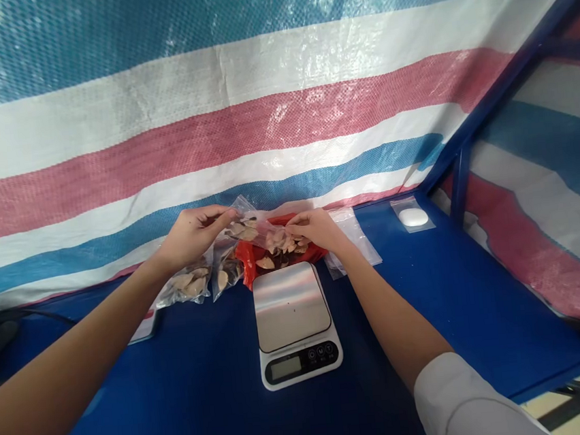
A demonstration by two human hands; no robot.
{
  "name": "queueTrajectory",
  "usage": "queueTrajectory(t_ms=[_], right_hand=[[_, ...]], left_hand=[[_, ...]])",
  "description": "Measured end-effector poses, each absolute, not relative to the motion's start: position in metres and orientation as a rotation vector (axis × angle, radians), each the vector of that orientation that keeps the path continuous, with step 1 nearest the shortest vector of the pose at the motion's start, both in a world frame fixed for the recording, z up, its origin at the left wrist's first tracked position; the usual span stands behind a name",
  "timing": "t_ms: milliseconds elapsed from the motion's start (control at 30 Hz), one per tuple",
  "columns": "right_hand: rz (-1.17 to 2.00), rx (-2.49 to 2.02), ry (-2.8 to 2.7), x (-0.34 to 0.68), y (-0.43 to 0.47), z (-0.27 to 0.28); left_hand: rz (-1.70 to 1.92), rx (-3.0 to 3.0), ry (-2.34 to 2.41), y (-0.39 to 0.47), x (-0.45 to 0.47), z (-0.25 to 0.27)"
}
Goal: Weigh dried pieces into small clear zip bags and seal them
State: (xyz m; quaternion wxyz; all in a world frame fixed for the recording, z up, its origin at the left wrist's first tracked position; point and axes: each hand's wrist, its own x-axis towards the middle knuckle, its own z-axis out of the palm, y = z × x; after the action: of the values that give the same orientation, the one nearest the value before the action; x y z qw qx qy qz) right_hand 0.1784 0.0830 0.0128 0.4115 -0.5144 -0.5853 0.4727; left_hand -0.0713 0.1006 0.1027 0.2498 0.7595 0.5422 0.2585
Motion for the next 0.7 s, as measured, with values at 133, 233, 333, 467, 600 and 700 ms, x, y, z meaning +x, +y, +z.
queueTrajectory(t_ms=[133,233,333,467,600,700], right_hand=[[1.149,-1.285,-1.525,0.177,0.083,0.008],[1.101,-1.284,-1.551,0.178,0.085,0.004],[1.101,-1.265,-1.552,0.179,0.086,0.004],[1.108,-1.319,-1.568,0.179,0.083,0.009],[1.129,-1.379,-1.558,0.177,0.081,0.013],[1.189,-1.373,-1.516,0.177,0.080,0.012]], left_hand=[[0.703,2.041,1.474,0.095,-0.067,0.106],[0.742,2.045,1.475,0.094,-0.068,0.104],[0.772,2.047,1.493,0.093,-0.069,0.102],[0.790,1.992,1.498,0.090,-0.070,0.099],[0.781,1.967,1.511,0.084,-0.074,0.097],[0.743,1.965,1.500,0.081,-0.082,0.095]])
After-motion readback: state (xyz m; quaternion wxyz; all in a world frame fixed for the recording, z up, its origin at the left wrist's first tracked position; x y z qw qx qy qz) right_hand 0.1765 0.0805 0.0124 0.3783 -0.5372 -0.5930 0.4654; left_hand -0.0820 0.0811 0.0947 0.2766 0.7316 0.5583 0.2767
